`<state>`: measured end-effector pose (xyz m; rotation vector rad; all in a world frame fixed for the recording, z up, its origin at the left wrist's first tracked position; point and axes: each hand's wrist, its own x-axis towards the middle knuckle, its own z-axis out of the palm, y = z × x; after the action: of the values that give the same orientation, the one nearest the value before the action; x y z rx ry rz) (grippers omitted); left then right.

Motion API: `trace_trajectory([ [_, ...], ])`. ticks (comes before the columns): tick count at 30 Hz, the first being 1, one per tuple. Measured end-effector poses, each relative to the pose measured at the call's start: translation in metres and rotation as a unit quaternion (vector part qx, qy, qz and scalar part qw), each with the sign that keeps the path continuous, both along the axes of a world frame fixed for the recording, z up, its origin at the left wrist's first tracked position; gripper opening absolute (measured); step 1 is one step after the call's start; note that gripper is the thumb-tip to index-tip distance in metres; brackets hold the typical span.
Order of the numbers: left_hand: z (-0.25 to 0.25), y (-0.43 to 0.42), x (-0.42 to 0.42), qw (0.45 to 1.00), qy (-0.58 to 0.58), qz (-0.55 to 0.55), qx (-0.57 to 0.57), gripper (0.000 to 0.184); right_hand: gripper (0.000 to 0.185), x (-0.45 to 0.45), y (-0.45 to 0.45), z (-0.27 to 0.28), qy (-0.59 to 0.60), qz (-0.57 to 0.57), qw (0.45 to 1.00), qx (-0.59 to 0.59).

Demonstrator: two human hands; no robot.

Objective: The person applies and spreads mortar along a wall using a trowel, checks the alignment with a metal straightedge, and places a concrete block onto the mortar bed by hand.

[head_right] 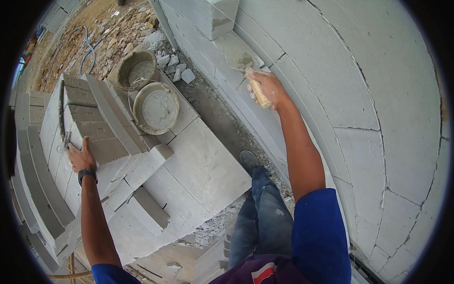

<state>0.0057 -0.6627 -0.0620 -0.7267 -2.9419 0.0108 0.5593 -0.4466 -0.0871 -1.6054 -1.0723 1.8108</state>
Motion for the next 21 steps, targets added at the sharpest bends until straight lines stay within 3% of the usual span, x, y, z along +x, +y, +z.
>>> trace_trajectory([
  [4,-0.010,-0.005,-0.011,1.000,0.027,-0.006,-0.005,0.098,0.030,0.017,-0.017,0.001,-0.058,0.001,0.998,0.012],
  [21,0.000,0.000,0.000,1.000,0.003,-0.003,-0.002,0.095,0.025,0.070,-0.119,0.017,-0.063,-0.074,0.995,-0.016],
])
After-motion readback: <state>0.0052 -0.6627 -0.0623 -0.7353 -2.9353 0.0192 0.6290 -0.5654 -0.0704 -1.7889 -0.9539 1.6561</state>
